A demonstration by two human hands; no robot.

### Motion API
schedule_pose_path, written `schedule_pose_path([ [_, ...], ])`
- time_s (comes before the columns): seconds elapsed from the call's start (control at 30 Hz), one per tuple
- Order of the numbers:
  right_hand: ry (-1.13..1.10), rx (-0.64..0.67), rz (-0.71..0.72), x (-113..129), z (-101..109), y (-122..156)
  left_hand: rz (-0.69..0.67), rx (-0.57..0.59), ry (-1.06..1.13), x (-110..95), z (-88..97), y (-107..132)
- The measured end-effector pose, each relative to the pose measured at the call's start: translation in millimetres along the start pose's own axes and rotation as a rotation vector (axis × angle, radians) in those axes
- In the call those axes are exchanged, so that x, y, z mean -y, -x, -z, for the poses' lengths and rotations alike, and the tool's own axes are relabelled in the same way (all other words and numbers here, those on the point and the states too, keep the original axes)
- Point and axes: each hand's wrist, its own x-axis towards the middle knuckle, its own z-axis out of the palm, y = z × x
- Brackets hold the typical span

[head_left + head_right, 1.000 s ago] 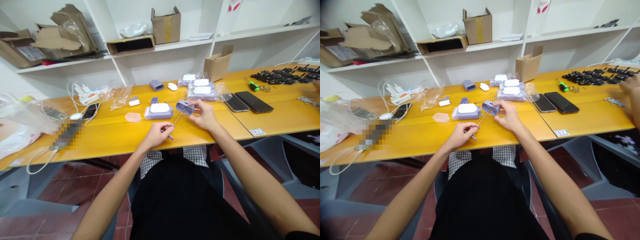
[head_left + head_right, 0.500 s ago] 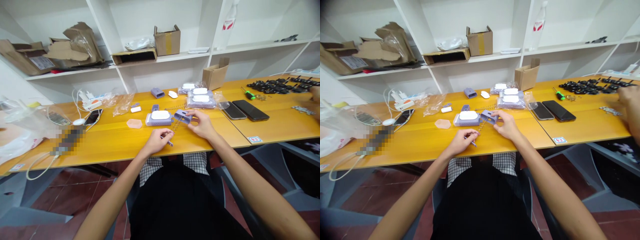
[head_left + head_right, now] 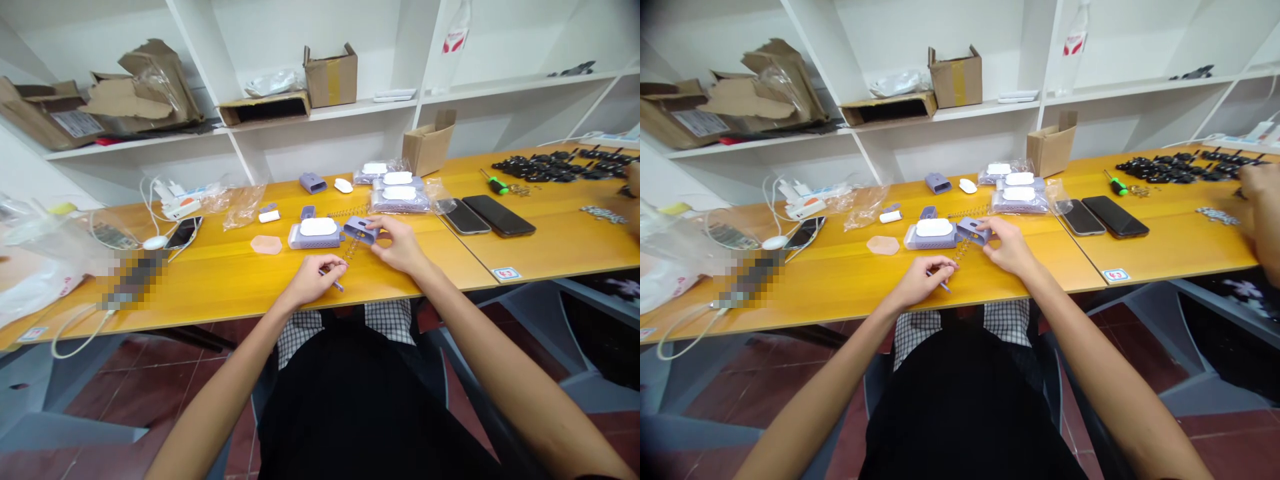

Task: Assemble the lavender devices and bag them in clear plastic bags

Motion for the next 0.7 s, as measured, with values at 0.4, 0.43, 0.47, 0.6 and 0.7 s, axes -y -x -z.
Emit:
schedule_pose_path([
  [0.4,-0.04,0.021,0.005,0.6,1.0,1.7,-0.016,-0.038,0.033,1.7,-0.9,-1.0],
  [0.43,-0.042,0.023,0.0,0.8,1.0,1.7,-0.022,-0.035,0.035,2.3,-1.0,-0.9],
  [0.47,-0.046,0.023,-0.005,1.1,1.0,1.6,-0.028,-0.033,0.036,2.7,-1.1,-0.8],
  [0.6,-0.097,0.013,-0.053,2.6,0.5,1.4,-0.037,-0.045,0.038,3.4,-1.3,-0.4],
  [0.7,-0.132,0.013,-0.114,2.0,-0.5,1.6,-0.031,-0.042,0.021,2.3,-1.3,0.1],
])
